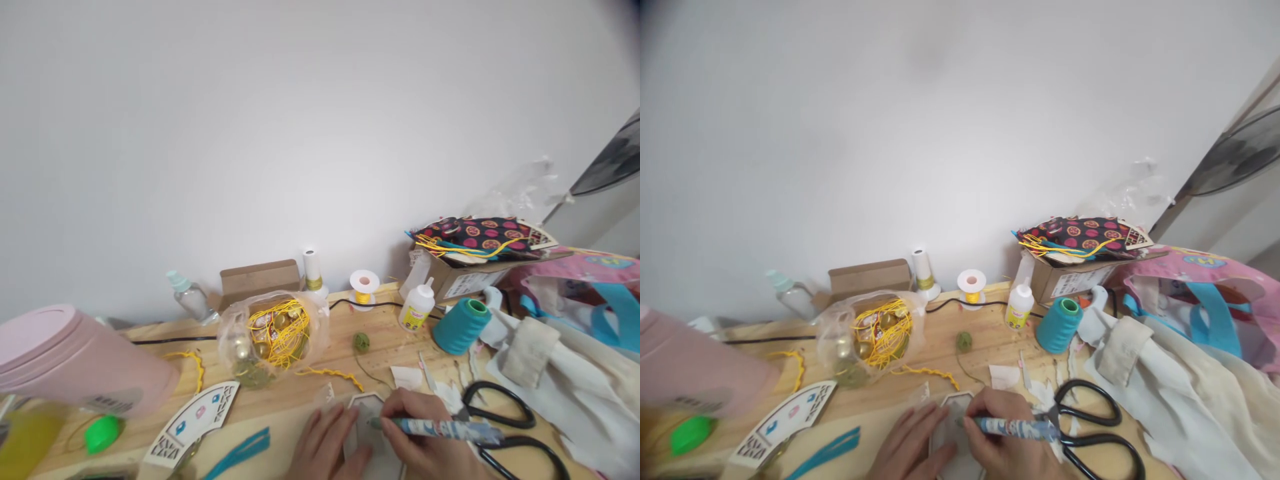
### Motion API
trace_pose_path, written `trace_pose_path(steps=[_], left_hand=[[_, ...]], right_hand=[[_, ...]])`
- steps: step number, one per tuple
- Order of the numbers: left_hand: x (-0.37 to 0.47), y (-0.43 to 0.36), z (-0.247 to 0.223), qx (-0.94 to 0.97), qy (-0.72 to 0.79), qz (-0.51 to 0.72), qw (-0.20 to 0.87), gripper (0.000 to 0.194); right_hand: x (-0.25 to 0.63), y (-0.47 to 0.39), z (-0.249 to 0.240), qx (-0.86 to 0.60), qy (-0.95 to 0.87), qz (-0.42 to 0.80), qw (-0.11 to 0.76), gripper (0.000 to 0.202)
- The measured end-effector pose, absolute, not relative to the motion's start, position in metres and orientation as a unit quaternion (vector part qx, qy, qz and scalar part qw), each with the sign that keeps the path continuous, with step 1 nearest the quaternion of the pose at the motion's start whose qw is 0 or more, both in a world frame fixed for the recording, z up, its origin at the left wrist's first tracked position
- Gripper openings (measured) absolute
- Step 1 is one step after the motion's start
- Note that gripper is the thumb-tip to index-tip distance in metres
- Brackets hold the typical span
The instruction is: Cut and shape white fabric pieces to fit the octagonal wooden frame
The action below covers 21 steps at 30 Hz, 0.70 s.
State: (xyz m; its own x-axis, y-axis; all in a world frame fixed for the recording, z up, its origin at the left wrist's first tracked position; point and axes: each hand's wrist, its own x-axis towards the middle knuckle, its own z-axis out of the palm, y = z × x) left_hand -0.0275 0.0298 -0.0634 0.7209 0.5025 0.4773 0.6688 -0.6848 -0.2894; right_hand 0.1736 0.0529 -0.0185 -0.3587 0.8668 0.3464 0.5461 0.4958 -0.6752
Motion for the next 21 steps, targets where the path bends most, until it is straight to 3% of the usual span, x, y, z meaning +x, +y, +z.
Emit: trace_pose_path(steps=[7,21], left_hand=[[-0.024,0.0336,-0.0541,-0.904,-0.277,-0.185,0.27,0.027],[-0.0271,0.032,-0.0531,-0.906,-0.3,-0.182,0.234,0.029]], right_hand=[[0.1728,0.0515,-0.0197,-0.434,-0.802,0.22,0.346,0.017],[0.1731,0.053,-0.0229,-0.472,-0.769,0.295,0.313,0.02]])
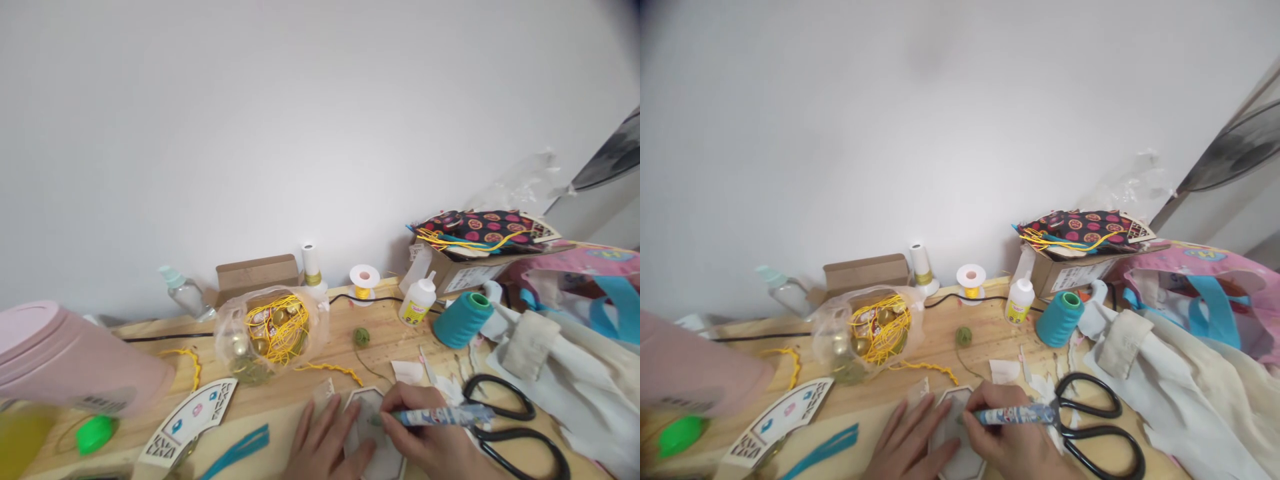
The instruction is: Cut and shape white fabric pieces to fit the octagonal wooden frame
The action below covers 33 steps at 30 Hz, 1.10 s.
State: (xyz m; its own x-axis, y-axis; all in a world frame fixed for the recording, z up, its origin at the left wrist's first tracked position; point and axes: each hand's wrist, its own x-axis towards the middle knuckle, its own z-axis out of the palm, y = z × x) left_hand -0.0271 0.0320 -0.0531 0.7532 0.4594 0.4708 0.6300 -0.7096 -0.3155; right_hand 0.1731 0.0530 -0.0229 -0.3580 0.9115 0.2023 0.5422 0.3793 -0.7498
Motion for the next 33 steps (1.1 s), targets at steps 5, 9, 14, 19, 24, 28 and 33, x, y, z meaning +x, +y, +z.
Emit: trace_pose_path(steps=[5,9,14,19,24,28,33], left_hand=[[-0.029,0.031,-0.058,-0.909,-0.284,-0.21,0.223,0.019],[-0.029,0.029,-0.053,-0.908,-0.294,-0.242,0.176,0.016],[-0.029,0.034,-0.024,-0.907,-0.264,-0.29,0.152,0.021],[-0.028,0.035,-0.013,-0.906,-0.278,-0.286,0.143,0.013],[-0.027,0.033,-0.02,-0.919,-0.275,-0.249,0.136,0.015],[-0.027,0.034,-0.02,-0.923,-0.273,-0.235,0.136,0.014],[-0.027,0.035,-0.018,-0.92,-0.271,-0.246,0.14,0.011]], right_hand=[[0.173,0.053,-0.022,-0.473,-0.755,0.314,0.328,0.021],[0.175,0.052,-0.022,-0.48,-0.737,0.327,0.346,0.021],[0.183,0.052,-0.013,-0.432,-0.774,0.313,0.341,0.015],[0.184,0.051,0.0,-0.3,-0.903,0.227,0.208,0.012],[0.176,0.048,0.002,-0.298,-0.929,0.149,0.161,0.012],[0.173,0.047,-0.001,-0.313,-0.931,0.103,0.16,0.012],[0.179,0.05,-0.011,-0.322,-0.91,0.158,0.209,0.024]])
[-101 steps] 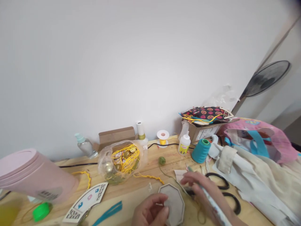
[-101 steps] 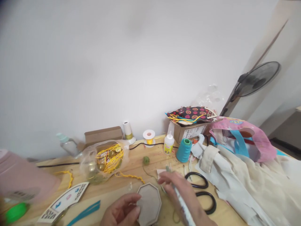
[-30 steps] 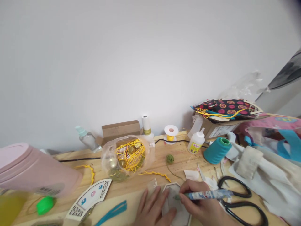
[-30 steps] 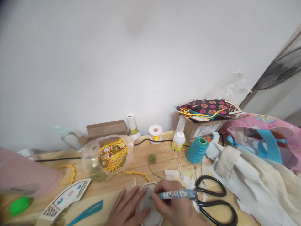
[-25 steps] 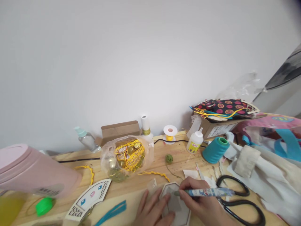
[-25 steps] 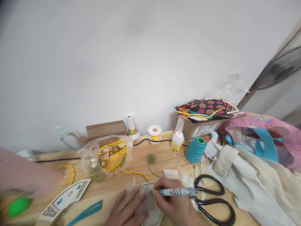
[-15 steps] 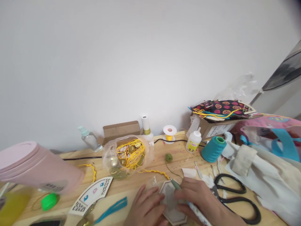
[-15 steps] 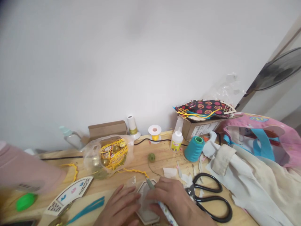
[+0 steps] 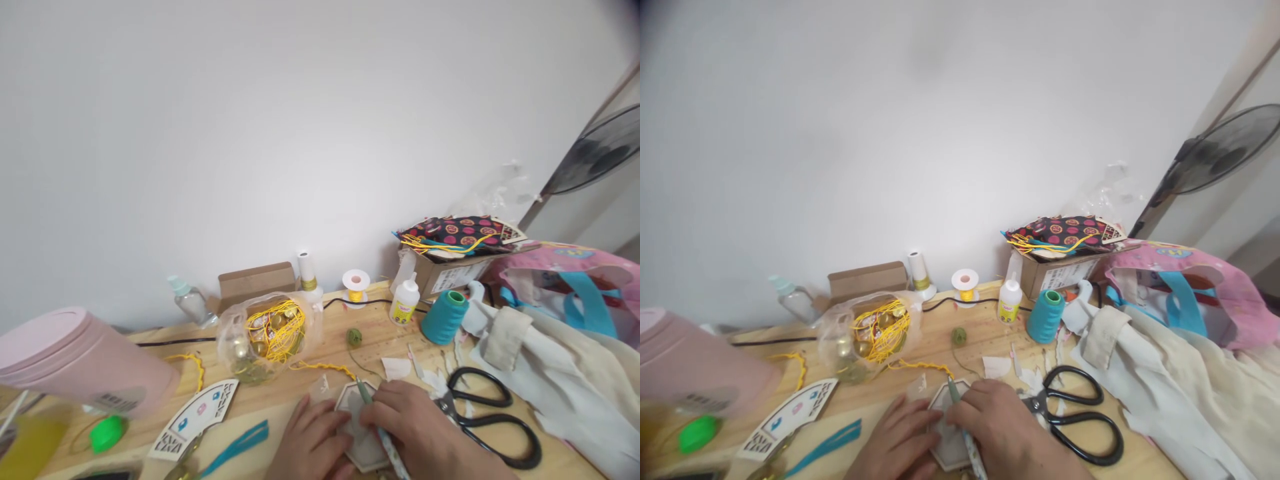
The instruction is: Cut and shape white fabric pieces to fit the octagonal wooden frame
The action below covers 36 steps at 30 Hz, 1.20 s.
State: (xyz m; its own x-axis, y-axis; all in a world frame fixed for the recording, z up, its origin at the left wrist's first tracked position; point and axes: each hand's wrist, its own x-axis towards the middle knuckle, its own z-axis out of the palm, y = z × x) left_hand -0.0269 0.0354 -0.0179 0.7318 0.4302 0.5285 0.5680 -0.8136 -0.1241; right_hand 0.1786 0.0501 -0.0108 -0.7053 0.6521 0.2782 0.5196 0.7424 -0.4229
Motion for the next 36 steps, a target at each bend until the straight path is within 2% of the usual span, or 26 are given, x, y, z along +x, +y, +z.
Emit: trace_pose_path(steps=[5,15,21,28,36], left_hand=[[-0.026,0.034,-0.019,-0.906,-0.276,-0.293,0.132,0.01],[-0.021,0.036,-0.04,-0.917,-0.264,-0.258,0.152,0.025],[-0.02,0.028,-0.05,-0.899,-0.335,-0.265,0.101,0.019],[-0.03,0.032,-0.039,-0.91,-0.323,-0.232,0.116,0.022],[-0.029,0.032,-0.04,-0.914,-0.334,-0.204,0.103,0.018]], right_hand=[[0.189,0.055,-0.013,-0.338,-0.882,0.223,0.239,0.031],[0.193,0.059,-0.016,-0.346,-0.85,0.277,0.285,0.036],[0.193,0.059,-0.011,-0.371,-0.827,0.261,0.333,0.017],[0.181,0.054,-0.011,-0.366,-0.866,0.185,0.285,0.023],[0.177,0.054,-0.011,-0.383,-0.854,0.208,0.285,0.02]])
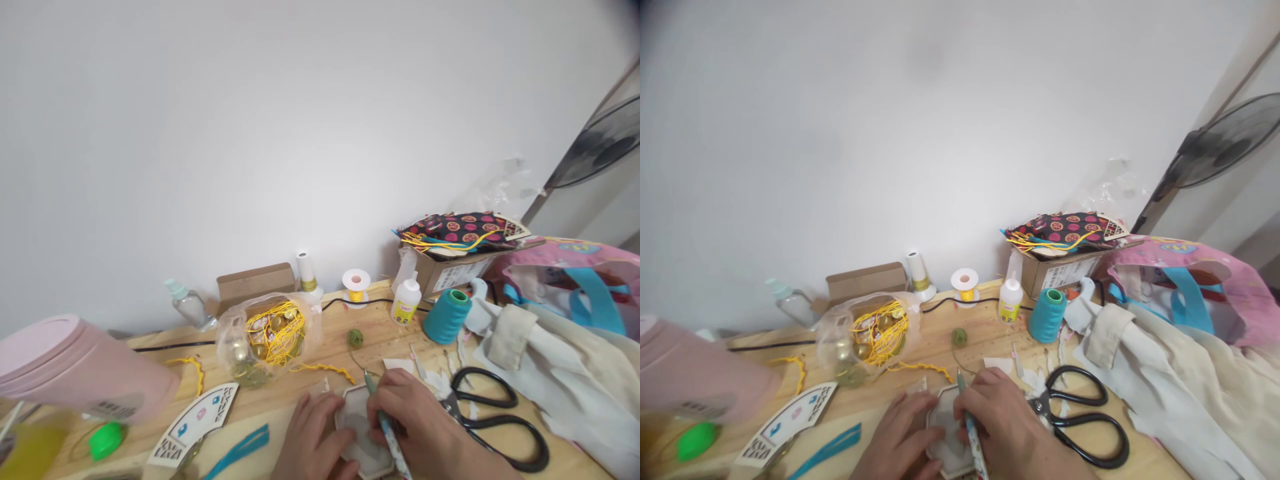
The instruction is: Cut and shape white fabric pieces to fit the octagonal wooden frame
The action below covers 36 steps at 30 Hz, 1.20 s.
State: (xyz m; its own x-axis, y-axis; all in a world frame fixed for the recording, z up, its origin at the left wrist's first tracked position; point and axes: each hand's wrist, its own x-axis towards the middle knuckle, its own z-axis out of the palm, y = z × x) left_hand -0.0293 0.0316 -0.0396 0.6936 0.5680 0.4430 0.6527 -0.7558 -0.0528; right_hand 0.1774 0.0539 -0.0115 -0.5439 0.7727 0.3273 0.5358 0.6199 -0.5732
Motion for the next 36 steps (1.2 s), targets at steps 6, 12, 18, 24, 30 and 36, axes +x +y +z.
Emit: trace_pose_path(steps=[6,12,18,24,30,36], left_hand=[[-0.03,0.031,-0.041,-0.914,-0.328,-0.212,0.112,0.017],[-0.03,0.032,-0.042,-0.912,-0.328,-0.218,0.117,0.017],[-0.021,0.035,-0.024,-0.904,-0.28,-0.278,0.162,0.015],[-0.018,0.035,-0.028,-0.901,-0.294,-0.279,0.158,0.019],[-0.023,0.032,-0.058,-0.896,-0.322,-0.243,0.184,0.04],[-0.022,0.032,-0.051,-0.898,-0.306,-0.248,0.194,0.039]], right_hand=[[0.182,0.059,-0.016,-0.374,-0.861,0.194,0.286,0.026],[0.185,0.061,-0.02,-0.386,-0.852,0.189,0.3,0.024],[0.188,0.06,-0.021,-0.396,-0.844,0.194,0.305,0.022],[0.185,0.059,-0.02,-0.381,-0.856,0.201,0.286,0.024],[0.182,0.058,-0.017,-0.369,-0.86,0.206,0.285,0.027],[0.192,0.062,-0.013,-0.401,-0.832,0.22,0.313,0.012]])
